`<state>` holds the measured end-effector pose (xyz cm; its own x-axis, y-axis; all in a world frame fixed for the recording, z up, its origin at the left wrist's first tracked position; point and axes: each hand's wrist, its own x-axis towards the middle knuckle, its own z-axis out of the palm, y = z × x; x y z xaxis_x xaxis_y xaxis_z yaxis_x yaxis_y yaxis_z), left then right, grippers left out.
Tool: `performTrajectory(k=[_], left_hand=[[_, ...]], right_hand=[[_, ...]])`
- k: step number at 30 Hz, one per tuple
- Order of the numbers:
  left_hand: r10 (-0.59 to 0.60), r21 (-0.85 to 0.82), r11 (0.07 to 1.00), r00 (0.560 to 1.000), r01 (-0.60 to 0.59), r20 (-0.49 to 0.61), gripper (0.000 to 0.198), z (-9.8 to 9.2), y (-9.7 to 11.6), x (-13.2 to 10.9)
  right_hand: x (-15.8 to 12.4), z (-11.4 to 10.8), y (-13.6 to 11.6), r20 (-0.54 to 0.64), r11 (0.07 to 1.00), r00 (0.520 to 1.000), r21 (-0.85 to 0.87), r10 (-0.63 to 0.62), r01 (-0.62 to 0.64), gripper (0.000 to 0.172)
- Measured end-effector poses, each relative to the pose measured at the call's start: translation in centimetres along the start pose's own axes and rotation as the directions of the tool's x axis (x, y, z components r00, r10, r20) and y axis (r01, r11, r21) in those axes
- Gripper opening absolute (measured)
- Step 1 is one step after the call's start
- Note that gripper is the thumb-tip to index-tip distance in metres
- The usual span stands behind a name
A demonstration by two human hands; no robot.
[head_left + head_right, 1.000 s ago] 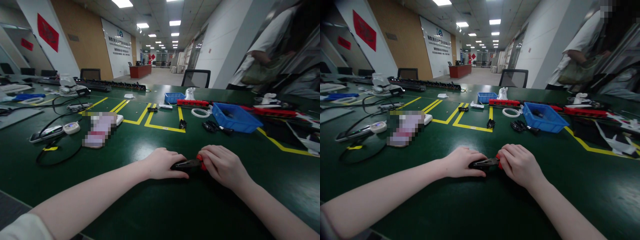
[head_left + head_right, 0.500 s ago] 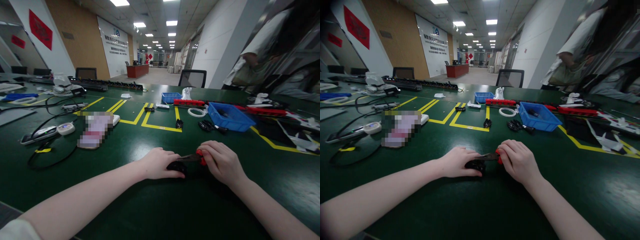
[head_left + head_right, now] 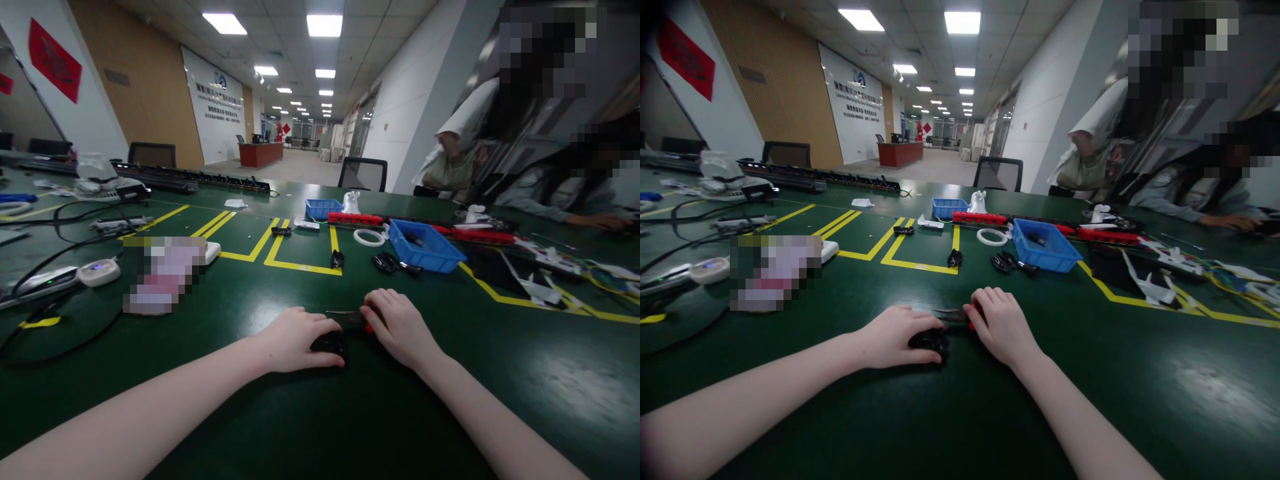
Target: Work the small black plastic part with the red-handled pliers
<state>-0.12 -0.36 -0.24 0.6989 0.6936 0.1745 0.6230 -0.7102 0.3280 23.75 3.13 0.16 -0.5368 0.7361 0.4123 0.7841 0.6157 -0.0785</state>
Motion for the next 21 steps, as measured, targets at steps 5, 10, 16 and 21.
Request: performTrajectory(k=[5,10,16,21], left_hand=[[-0.007,0.012,1.000,1.000,0.007,-0.001,0.047,0.0,0.2,-0.1],[-0.022,0.016,1.000,1.000,0.022,-0.001,0.047,0.0,0.3,0.0],[-0.022,-0.012,1.000,1.000,0.022,-0.008,0.044,0.1,0.5,-0.1],[0.000,-0.014,1.000,1.000,-0.001,-0.012,0.045,0.0,0.5,-0.2]], right_hand=[[-0.1,-0.6,0.0,-0.101,0.995,0.994,-0.099,-0.029,0.018,0.032],[-0.8,-1.1,0.3,-0.179,0.984,0.977,-0.156,-0.118,0.091,0.031],[-1.4,-2.4,-0.6,-0.151,0.983,0.976,-0.121,-0.158,0.141,0.022],[-1.7,-3.6,-1.2,-0.013,0.977,0.984,-0.122,-0.177,0.174,0.012]])
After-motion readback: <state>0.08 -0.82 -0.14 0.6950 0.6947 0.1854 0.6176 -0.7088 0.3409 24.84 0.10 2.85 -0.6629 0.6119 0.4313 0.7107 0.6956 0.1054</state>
